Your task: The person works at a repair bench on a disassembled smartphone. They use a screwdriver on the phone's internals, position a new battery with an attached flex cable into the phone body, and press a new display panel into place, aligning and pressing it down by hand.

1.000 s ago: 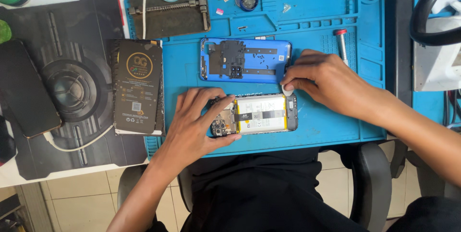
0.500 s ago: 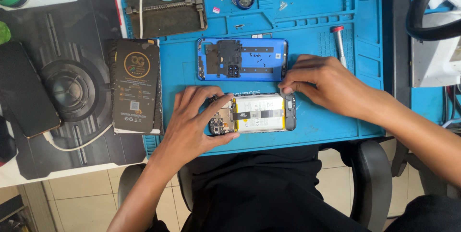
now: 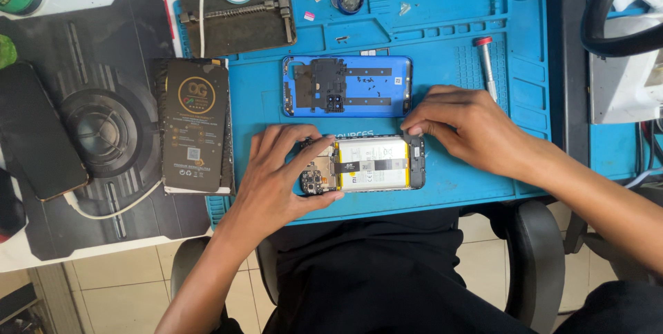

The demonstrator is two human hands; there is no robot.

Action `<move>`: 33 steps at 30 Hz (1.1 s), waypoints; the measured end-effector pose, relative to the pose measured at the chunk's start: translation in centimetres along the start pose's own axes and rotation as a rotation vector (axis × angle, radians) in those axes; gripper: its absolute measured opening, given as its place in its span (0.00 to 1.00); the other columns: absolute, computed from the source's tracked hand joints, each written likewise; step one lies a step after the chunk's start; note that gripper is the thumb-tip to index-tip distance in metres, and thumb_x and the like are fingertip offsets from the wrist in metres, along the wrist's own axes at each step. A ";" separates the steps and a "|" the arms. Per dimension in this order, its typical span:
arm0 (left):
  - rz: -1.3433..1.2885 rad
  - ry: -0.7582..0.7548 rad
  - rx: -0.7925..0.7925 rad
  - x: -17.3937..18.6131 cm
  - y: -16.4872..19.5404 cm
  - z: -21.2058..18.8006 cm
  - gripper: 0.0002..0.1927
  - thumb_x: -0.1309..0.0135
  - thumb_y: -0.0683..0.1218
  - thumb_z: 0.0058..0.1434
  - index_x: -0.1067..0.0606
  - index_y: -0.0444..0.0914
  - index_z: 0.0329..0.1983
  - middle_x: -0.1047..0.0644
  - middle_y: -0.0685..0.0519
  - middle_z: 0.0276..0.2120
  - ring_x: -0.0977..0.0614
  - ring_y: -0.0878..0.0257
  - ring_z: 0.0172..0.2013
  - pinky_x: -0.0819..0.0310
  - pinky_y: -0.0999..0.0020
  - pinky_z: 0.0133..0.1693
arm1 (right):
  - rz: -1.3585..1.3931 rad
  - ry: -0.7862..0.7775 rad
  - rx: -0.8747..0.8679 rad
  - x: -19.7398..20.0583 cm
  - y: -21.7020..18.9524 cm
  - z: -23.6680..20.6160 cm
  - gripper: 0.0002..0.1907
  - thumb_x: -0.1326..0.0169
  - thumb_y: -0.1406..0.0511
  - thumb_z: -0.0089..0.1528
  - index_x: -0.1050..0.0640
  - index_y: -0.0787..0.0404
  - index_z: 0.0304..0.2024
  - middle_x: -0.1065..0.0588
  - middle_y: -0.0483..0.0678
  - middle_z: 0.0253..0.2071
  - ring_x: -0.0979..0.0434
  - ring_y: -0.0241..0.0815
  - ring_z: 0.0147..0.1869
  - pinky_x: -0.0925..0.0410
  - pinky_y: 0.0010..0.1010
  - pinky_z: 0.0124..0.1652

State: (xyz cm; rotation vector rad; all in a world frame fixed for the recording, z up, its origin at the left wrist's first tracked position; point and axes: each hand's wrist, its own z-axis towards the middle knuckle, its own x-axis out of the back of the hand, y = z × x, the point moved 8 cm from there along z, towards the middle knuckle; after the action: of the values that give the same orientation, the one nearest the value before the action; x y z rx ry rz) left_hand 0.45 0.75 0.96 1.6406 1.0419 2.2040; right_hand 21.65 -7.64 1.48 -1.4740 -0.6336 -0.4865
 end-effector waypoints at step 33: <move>0.017 0.008 -0.018 -0.2 0.2 -0.2 0.40 0.28 0.58 0.45 0.24 0.38 0.60 0.28 0.51 0.55 0.29 0.53 0.56 0.37 0.52 0.56 | -0.136 0.261 -0.191 1.5 -2.0 -5.9 0.08 0.46 0.75 0.61 0.20 0.65 0.41 0.22 0.52 0.38 0.20 0.45 0.41 0.27 0.33 0.41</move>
State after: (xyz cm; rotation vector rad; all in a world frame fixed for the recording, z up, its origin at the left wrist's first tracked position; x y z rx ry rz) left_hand 0.44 0.42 0.96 1.6408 1.0112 2.2252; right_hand 22.00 -13.49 4.09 -1.5187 -0.4914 -0.8493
